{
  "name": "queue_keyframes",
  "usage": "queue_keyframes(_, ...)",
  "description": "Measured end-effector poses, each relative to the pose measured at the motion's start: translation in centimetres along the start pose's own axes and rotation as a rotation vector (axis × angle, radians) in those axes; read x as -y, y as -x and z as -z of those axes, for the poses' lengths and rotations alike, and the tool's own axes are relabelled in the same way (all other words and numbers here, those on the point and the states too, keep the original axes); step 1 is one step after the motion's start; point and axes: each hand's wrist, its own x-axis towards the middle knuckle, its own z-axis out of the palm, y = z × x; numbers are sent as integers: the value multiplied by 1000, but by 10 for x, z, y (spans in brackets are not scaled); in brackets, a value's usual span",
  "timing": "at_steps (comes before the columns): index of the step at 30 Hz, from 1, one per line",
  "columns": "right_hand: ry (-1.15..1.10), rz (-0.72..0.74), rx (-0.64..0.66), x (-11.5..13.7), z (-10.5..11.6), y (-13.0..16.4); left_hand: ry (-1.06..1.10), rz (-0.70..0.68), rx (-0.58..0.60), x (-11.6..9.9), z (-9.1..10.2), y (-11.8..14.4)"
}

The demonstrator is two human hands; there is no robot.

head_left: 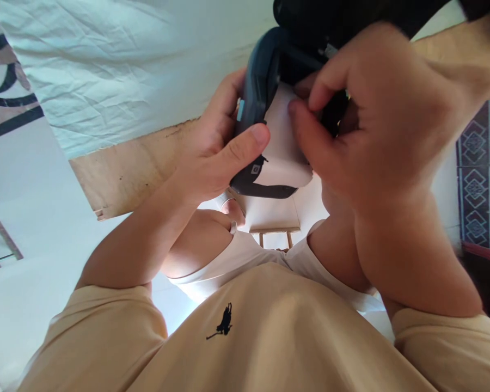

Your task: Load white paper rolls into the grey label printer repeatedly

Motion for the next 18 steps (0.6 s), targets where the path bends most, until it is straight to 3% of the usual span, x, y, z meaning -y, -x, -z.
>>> queue_keyframes(4,169,-15,192,8,15,0,-43,21,-21,-4,0,1)
queue_keyframes(9,179,27,247,7,18,1,17,21,12,-6,-1,1)
queue_keyframes(13,224,-38,355,9,18,1,5,2,14,-3,2,0)
queue_keyframes(15,231,-59,342,9,17,1,7,-18,36,-2,3,-1)
queue_keyframes(18,162,13,221,7,18,6,34,-19,59,-3,2,-1)
